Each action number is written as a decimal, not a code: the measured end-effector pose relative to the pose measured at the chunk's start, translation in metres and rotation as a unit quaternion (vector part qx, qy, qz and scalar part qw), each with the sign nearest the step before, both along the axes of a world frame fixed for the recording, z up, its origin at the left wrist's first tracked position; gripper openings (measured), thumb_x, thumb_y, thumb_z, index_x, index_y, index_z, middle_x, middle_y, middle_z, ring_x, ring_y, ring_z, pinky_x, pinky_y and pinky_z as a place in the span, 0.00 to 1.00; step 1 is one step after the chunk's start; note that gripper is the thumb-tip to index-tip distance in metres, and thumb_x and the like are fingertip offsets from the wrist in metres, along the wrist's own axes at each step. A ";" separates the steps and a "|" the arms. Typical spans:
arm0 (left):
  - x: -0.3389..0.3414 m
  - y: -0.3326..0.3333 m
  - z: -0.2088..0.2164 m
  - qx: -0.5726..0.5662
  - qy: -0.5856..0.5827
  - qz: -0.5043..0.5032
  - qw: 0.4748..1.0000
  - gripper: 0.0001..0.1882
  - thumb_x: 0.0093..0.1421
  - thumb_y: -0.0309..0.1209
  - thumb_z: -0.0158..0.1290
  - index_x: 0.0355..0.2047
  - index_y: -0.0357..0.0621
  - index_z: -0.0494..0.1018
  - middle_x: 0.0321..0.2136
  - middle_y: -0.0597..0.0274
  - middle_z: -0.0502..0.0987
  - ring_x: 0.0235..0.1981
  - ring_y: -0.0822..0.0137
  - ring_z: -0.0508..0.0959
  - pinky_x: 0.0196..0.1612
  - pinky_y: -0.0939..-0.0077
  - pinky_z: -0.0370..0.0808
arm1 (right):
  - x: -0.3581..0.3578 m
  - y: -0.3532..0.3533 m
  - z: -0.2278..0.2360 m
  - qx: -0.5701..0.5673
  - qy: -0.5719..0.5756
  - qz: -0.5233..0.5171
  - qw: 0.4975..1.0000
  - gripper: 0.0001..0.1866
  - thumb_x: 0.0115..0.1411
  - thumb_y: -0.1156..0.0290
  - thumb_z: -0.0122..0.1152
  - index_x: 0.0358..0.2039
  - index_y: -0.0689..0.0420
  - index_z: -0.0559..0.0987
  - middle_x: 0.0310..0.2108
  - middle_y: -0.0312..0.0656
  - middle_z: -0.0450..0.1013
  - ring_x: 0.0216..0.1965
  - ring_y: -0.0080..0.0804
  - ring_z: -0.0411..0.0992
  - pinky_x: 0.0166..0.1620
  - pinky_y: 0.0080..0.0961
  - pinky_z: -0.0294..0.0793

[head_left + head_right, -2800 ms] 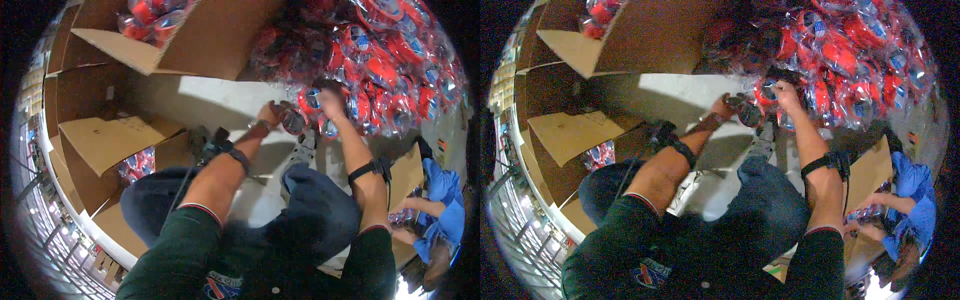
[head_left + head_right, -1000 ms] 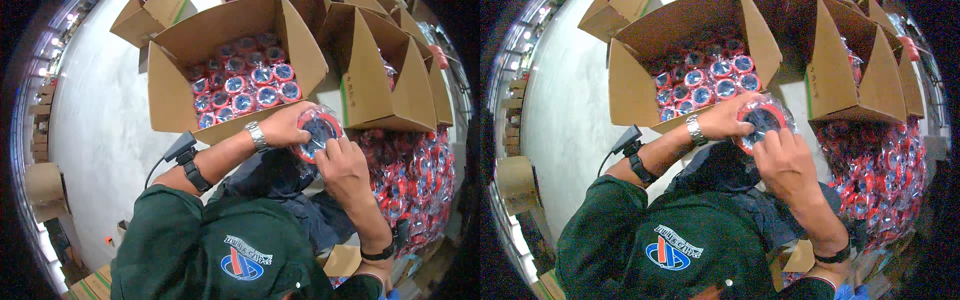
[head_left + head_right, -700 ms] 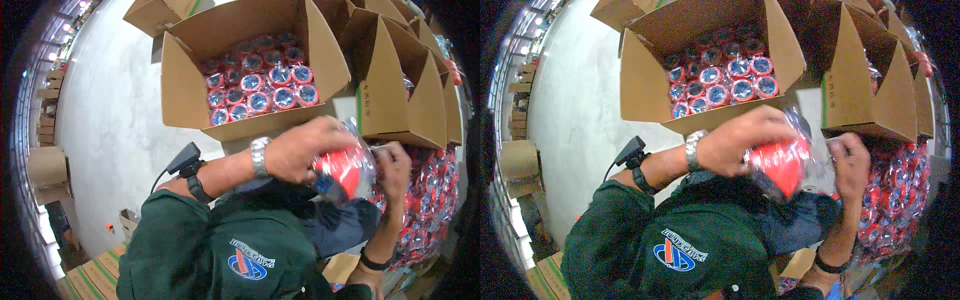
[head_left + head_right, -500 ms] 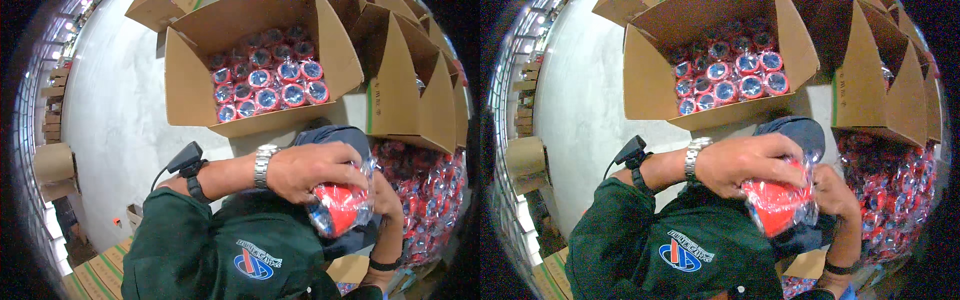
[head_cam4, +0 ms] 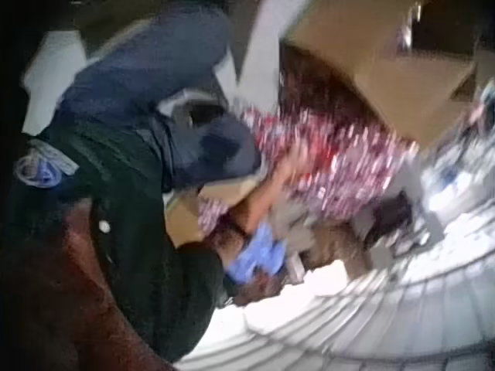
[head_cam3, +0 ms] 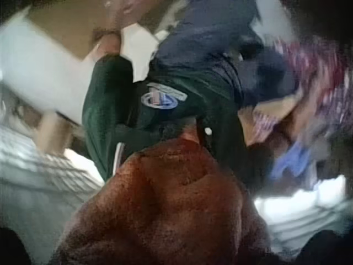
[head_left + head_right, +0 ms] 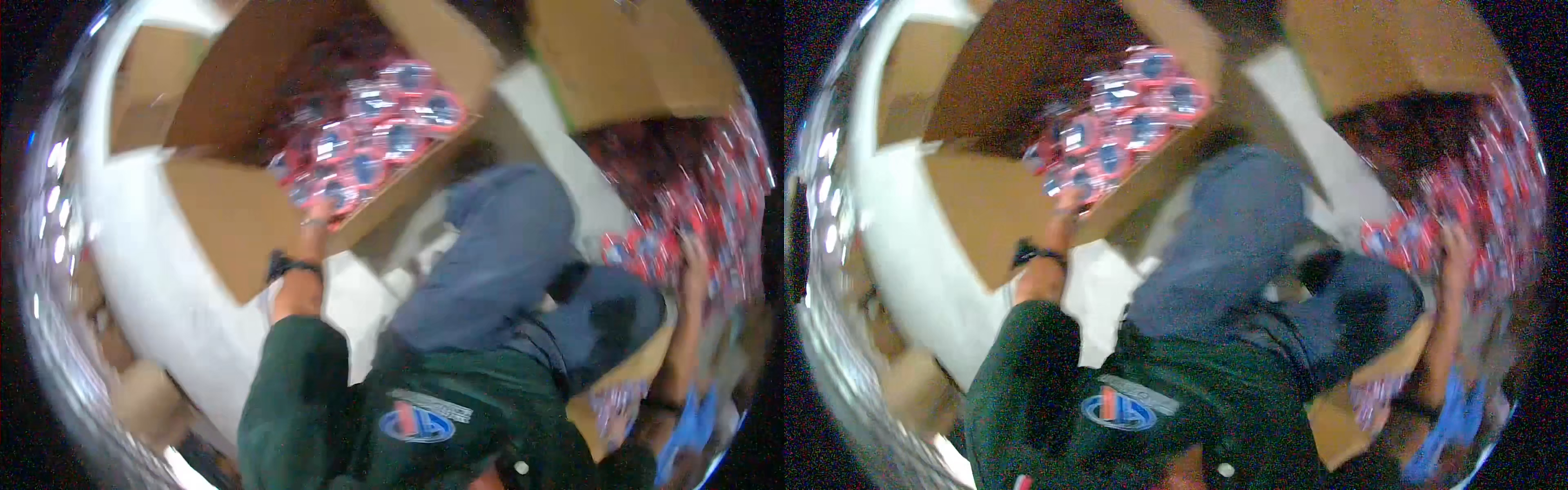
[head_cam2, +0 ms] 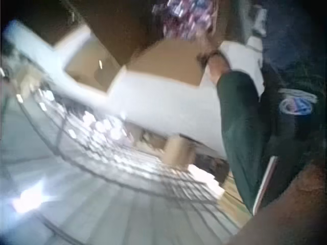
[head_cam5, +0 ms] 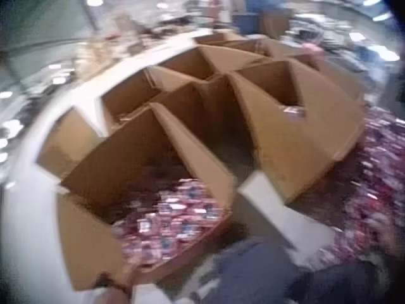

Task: Sorting red tape rolls from a large box into smaller boxes or piles on the floor.

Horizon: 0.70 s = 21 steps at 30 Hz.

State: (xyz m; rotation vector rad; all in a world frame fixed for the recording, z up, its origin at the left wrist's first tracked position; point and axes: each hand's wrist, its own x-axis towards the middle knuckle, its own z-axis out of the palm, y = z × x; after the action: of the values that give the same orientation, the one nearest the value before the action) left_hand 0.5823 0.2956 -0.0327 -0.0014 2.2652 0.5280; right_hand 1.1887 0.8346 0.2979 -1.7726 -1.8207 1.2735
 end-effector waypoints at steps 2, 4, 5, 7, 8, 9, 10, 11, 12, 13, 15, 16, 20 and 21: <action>0.046 0.080 0.083 0.061 -0.144 0.030 0.987 0.22 0.54 0.41 0.54 0.43 0.35 0.72 0.39 0.56 0.76 0.38 0.62 0.77 0.40 0.68 0.75 | 0.047 -0.003 -0.003 0.133 -0.108 0.117 0.978 0.10 0.60 0.61 0.53 0.31 0.54 0.76 0.23 0.28 0.66 0.22 0.17 0.61 0.26 0.18 0.60; -0.069 -0.051 0.049 -0.151 0.173 -0.131 0.964 0.42 0.42 0.43 0.65 0.53 0.32 0.63 0.45 0.46 0.73 0.42 0.56 0.76 0.46 0.66 0.75 | 0.015 0.014 -0.058 -0.010 0.009 0.034 0.999 0.11 0.60 0.61 0.53 0.35 0.55 0.75 0.25 0.31 0.70 0.24 0.17 0.66 0.27 0.16 0.66; -0.044 -0.036 0.041 -0.163 0.283 -0.153 0.933 0.27 0.50 0.36 0.58 0.50 0.37 0.69 0.47 0.45 0.74 0.51 0.56 0.73 0.53 0.61 0.67 | 0.044 0.013 -0.069 -0.046 -0.006 -0.009 0.999 0.11 0.60 0.62 0.53 0.33 0.56 0.75 0.24 0.32 0.70 0.23 0.18 0.66 0.27 0.16 0.67; -0.002 0.040 0.072 -0.025 0.600 -0.209 0.772 0.26 0.48 0.32 0.60 0.47 0.35 0.69 0.43 0.47 0.75 0.43 0.56 0.76 0.48 0.62 0.70 | 0.080 0.010 -0.070 -0.038 0.014 -0.084 0.996 0.08 0.58 0.65 0.53 0.29 0.56 0.75 0.25 0.34 0.71 0.24 0.18 0.68 0.27 0.17 0.68; 0.003 0.068 0.108 0.051 0.494 -0.194 0.846 0.23 0.48 0.28 0.58 0.45 0.33 0.69 0.40 0.49 0.75 0.39 0.59 0.76 0.44 0.65 0.72 | 0.093 0.015 -0.076 -0.024 0.007 -0.094 0.995 0.09 0.59 0.66 0.54 0.29 0.58 0.75 0.25 0.35 0.71 0.25 0.19 0.68 0.29 0.19 0.69; 0.003 0.090 0.149 0.119 0.385 -0.175 0.898 0.20 0.49 0.25 0.55 0.43 0.32 0.69 0.37 0.52 0.76 0.35 0.61 0.76 0.41 0.68 0.73 | 0.093 0.021 -0.087 -0.013 0.010 -0.096 0.995 0.09 0.59 0.66 0.54 0.30 0.59 0.75 0.24 0.35 0.71 0.26 0.20 0.69 0.31 0.21 0.69; 0.023 0.131 0.190 0.306 0.252 -0.071 0.915 0.14 0.49 0.20 0.52 0.39 0.33 0.69 0.32 0.58 0.74 0.31 0.70 0.73 0.36 0.78 0.73 | 0.090 0.031 -0.092 -0.012 0.018 -0.100 0.995 0.09 0.59 0.66 0.54 0.30 0.59 0.75 0.24 0.35 0.71 0.26 0.20 0.69 0.31 0.21 0.69; 0.069 0.199 0.255 0.287 0.219 -0.114 0.926 0.13 0.51 0.20 0.50 0.38 0.34 0.70 0.31 0.60 0.73 0.32 0.73 0.72 0.35 0.80 0.73 | 0.091 0.042 -0.094 0.059 -0.034 -0.062 0.996 0.11 0.59 0.65 0.54 0.30 0.60 0.75 0.27 0.38 0.72 0.30 0.24 0.70 0.35 0.23 0.70; 0.103 0.254 0.304 0.317 0.230 -0.221 0.893 0.13 0.52 0.20 0.49 0.40 0.34 0.70 0.33 0.59 0.74 0.34 0.72 0.74 0.36 0.79 0.74 | 0.085 0.055 -0.098 0.129 -0.077 -0.017 0.988 0.12 0.58 0.64 0.55 0.30 0.62 0.76 0.29 0.41 0.73 0.33 0.28 0.72 0.39 0.26 0.70; 0.129 0.298 0.334 0.311 0.153 -0.271 0.898 0.15 0.53 0.21 0.50 0.43 0.35 0.69 0.36 0.58 0.75 0.37 0.70 0.75 0.40 0.77 0.74 | 0.082 0.072 -0.108 0.130 -0.072 -0.017 0.989 0.12 0.58 0.64 0.55 0.30 0.62 0.76 0.29 0.41 0.73 0.33 0.28 0.72 0.39 0.26 0.70; 0.191 0.400 0.367 0.288 0.036 -0.456 0.841 0.20 0.53 0.22 0.53 0.48 0.36 0.68 0.41 0.57 0.75 0.42 0.67 0.76 0.46 0.73 0.73 | 0.083 0.105 -0.136 0.204 -0.046 -0.001 0.978 0.14 0.56 0.63 0.58 0.30 0.63 0.77 0.38 0.49 0.74 0.44 0.38 0.71 0.49 0.30 0.67; 0.219 0.439 0.367 0.306 -0.026 -0.491 0.815 0.22 0.53 0.25 0.55 0.49 0.37 0.68 0.43 0.54 0.75 0.43 0.63 0.77 0.47 0.72 0.72 | 0.074 0.119 -0.154 0.201 -0.037 0.002 0.979 0.14 0.56 0.63 0.58 0.30 0.63 0.77 0.38 0.49 0.74 0.44 0.38 0.71 0.49 0.30 0.67; 0.324 0.582 0.262 0.166 -0.028 -0.693 0.701 0.32 0.52 0.45 0.56 0.52 0.38 0.66 0.44 0.46 0.75 0.42 0.57 0.77 0.47 0.65 0.73 | 0.058 0.165 -0.203 0.220 -0.129 0.032 0.966 0.12 0.52 0.66 0.59 0.30 0.62 0.78 0.48 0.59 0.68 0.52 0.53 0.65 0.55 0.36 0.63; 0.346 0.608 0.240 0.133 -0.072 -0.682 0.715 0.36 0.49 0.52 0.52 0.54 0.43 0.66 0.46 0.43 0.73 0.48 0.48 0.73 0.50 0.60 0.69 | 0.040 0.171 -0.207 0.235 -0.155 0.020 0.959 0.11 0.51 0.68 0.58 0.30 0.63 0.78 0.48 0.61 0.67 0.52 0.54 0.64 0.55 0.37 0.63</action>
State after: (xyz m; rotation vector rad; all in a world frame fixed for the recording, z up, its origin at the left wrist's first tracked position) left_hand 0.9281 0.9034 0.2076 1.5718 1.4166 -0.0078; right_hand 1.2291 1.0057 0.0912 -1.7299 -2.1092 0.5176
